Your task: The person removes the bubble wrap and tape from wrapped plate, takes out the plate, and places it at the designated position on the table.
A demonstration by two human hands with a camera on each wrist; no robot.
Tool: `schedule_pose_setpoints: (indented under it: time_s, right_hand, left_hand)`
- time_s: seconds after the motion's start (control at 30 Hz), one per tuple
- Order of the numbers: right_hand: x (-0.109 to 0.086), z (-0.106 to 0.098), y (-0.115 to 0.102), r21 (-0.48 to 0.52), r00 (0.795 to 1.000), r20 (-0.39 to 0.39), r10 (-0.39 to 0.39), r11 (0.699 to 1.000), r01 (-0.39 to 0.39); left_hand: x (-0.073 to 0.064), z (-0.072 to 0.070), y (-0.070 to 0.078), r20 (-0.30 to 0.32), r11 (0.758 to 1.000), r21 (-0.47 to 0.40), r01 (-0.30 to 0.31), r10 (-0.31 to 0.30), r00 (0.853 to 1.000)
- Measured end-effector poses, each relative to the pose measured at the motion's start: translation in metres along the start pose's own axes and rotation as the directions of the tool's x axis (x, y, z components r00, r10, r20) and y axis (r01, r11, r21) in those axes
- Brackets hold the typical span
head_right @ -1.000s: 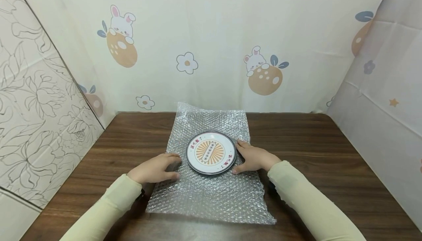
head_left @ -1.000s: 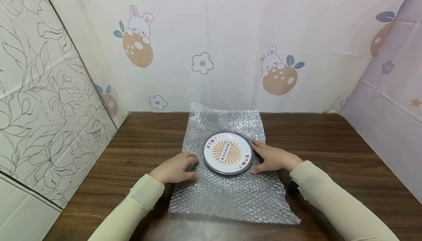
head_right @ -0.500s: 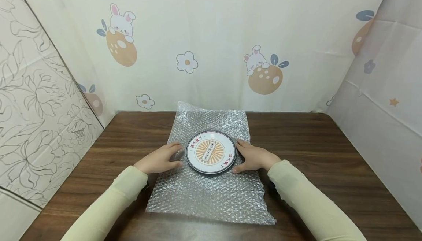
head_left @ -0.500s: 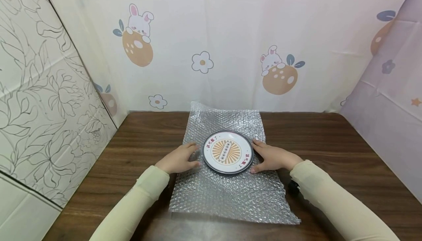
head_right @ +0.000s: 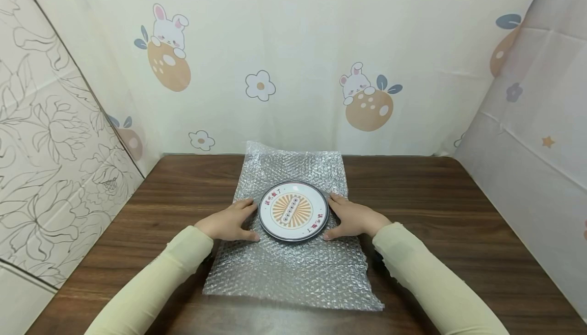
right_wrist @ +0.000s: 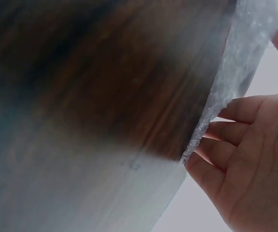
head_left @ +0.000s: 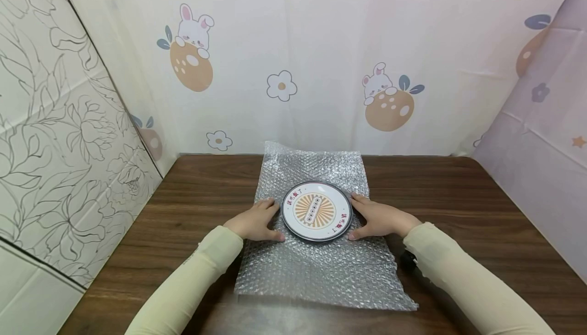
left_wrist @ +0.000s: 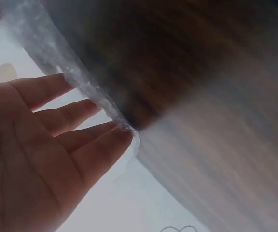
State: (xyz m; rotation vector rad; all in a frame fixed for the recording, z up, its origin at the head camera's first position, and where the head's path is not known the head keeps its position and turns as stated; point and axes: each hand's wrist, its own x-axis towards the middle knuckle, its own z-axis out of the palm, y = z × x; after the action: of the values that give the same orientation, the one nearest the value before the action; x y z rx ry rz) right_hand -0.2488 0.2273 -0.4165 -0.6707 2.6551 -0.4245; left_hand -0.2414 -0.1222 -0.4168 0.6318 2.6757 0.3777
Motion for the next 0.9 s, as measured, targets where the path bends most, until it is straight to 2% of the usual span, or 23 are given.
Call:
schedule_pose_setpoints:
  time_s: [0.33,0.5,0.67,0.8,0.9]
  right_hand:
    - [-0.002,-0.004,0.002,0.091,1.0,-0.016,-0.01,0.996,0.011]
    - [-0.002,-0.012,-0.001,0.113,0.995,-0.097,-0.032,0.993,0.043]
    - [0.0,-0.019,-0.008,0.166,0.979,-0.202,-0.027,0.984,0.061]
    - [0.004,-0.019,-0.01,0.254,0.97,-0.242,0.003,0.965,0.06]
    - [0.008,-0.017,-0.01,0.302,0.967,-0.252,0.037,0.952,0.043]
  left_hand:
    - [0.001,0.001,0.003,0.048,1.0,0.028,0.001,-0.002,0.999]
    - [0.0,0.002,0.003,0.079,0.999,0.049,0.008,-0.012,0.997]
    - [-0.001,0.002,0.003,0.088,0.999,0.053,0.013,-0.018,0.996]
    - [-0.001,0.001,0.002,0.101,0.999,0.051,0.003,-0.009,0.995]
    - [-0.002,0.0,0.0,0.116,1.0,0.016,-0.006,0.004,0.993]
